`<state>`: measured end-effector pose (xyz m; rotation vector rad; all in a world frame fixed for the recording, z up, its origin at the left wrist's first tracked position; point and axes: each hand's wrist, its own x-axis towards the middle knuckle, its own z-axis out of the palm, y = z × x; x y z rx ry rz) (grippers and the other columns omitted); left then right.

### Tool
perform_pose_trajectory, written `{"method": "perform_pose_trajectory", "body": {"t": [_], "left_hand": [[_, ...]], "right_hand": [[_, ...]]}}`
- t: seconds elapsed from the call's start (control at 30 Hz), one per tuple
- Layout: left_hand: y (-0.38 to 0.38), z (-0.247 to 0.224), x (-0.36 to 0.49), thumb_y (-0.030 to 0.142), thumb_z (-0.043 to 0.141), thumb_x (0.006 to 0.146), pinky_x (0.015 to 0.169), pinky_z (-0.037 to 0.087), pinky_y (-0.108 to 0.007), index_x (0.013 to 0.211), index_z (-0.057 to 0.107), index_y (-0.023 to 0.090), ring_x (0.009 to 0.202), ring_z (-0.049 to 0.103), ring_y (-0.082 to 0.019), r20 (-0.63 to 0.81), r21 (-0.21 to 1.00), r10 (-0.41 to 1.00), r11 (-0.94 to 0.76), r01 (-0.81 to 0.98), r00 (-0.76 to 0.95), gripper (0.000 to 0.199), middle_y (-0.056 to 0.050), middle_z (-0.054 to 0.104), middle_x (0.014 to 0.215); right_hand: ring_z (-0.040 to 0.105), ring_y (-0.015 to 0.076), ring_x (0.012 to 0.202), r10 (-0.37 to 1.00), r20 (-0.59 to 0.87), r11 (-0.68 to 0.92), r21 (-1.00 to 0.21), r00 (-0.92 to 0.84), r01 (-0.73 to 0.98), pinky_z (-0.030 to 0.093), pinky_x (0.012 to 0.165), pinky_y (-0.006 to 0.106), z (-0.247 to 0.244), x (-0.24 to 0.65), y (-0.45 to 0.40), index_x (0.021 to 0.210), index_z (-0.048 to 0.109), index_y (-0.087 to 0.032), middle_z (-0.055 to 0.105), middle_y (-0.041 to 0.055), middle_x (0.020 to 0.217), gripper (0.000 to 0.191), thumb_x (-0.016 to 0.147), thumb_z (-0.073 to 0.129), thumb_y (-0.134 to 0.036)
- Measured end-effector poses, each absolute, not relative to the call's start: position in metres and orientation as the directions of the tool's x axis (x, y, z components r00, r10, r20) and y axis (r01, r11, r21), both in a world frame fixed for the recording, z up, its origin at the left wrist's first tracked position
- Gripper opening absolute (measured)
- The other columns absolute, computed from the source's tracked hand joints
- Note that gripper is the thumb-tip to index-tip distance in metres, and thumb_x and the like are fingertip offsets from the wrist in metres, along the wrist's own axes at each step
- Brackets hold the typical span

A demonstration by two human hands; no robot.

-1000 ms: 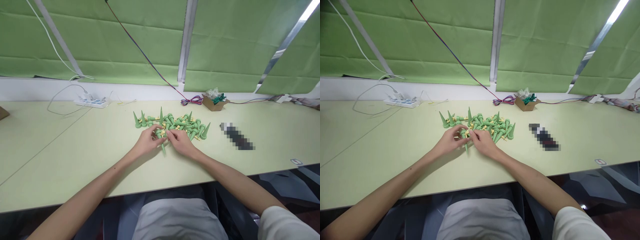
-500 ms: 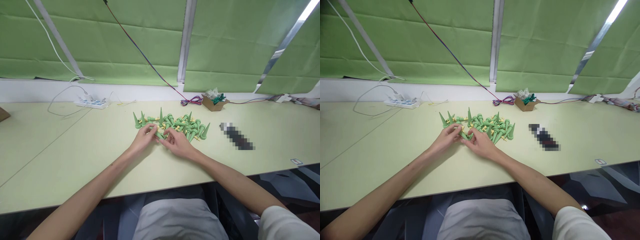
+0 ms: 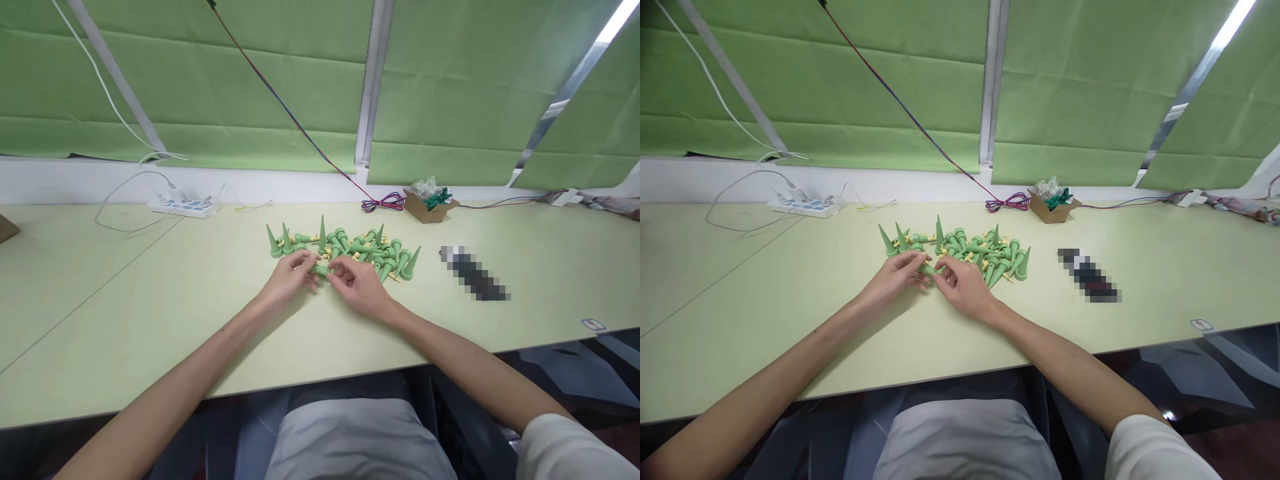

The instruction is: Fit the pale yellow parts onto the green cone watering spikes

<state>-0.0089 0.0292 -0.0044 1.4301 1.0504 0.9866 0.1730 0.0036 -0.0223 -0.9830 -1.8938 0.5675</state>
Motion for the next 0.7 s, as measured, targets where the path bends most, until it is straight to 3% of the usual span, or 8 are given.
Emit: {"method": "perform_pose_trajectory", "body": {"t": [0.27,0.47,0.57,0.7], "left_hand": [[0.0278,-0.0012,-0.0094,0.057,0.064,0.083,0.053,0.050,-0.030,0.087,0.063,0.019,0.059,0.060,-0.013,0.019,0.987,0.958,-0.064,0.149,0.287,0.038,-0.003,0.059,0.087],[0.0286,-0.0037,-0.0107,0.057,0.058,0.086,0.046,0.039,-0.027,0.083,0.064,0.020,0.047,0.047,-0.011,0.037,0.951,0.951,-0.128,0.283,0.306,0.037,0.001,0.049,0.061],[0.0287,-0.0060,-0.0113,0.058,0.052,0.089,0.046,0.035,-0.027,0.072,0.059,0.020,0.046,0.042,-0.012,0.095,0.892,0.928,-0.239,0.383,0.359,0.043,0.002,0.043,0.052],[0.0265,-0.0052,-0.0108,0.051,0.046,0.093,0.054,0.037,-0.028,0.073,0.062,0.018,0.057,0.047,-0.014,0.273,0.721,0.908,-0.412,0.557,0.319,0.041,-0.001,0.056,0.064]], "right_hand": [[0.052,0.0112,0.055,0.841,0.509,0.539,-0.769,-0.182,0.342,0.042,0.053,0.025,-0.0207,0.1730,0.0035,0.094,0.068,-0.018,0.067,0.0038,0.079,0.023,0.091,0.058,-0.039],[0.051,0.0105,0.046,0.891,0.444,0.454,-0.869,-0.096,0.197,0.040,0.044,0.025,-0.0192,0.1730,0.0044,0.092,0.064,-0.019,0.063,0.0015,0.072,0.026,0.091,0.058,-0.044],[0.048,0.0099,0.043,0.901,0.430,0.433,-0.884,-0.061,0.175,0.037,0.041,0.025,-0.0185,0.1735,0.0055,0.090,0.061,-0.020,0.057,-0.0007,0.069,0.027,0.091,0.057,-0.047],[0.047,0.0094,0.046,0.894,0.447,0.445,-0.873,-0.039,0.198,0.034,0.041,0.025,-0.0182,0.1730,0.0060,0.086,0.059,-0.020,0.053,-0.0008,0.070,0.028,0.092,0.056,-0.047]]}}
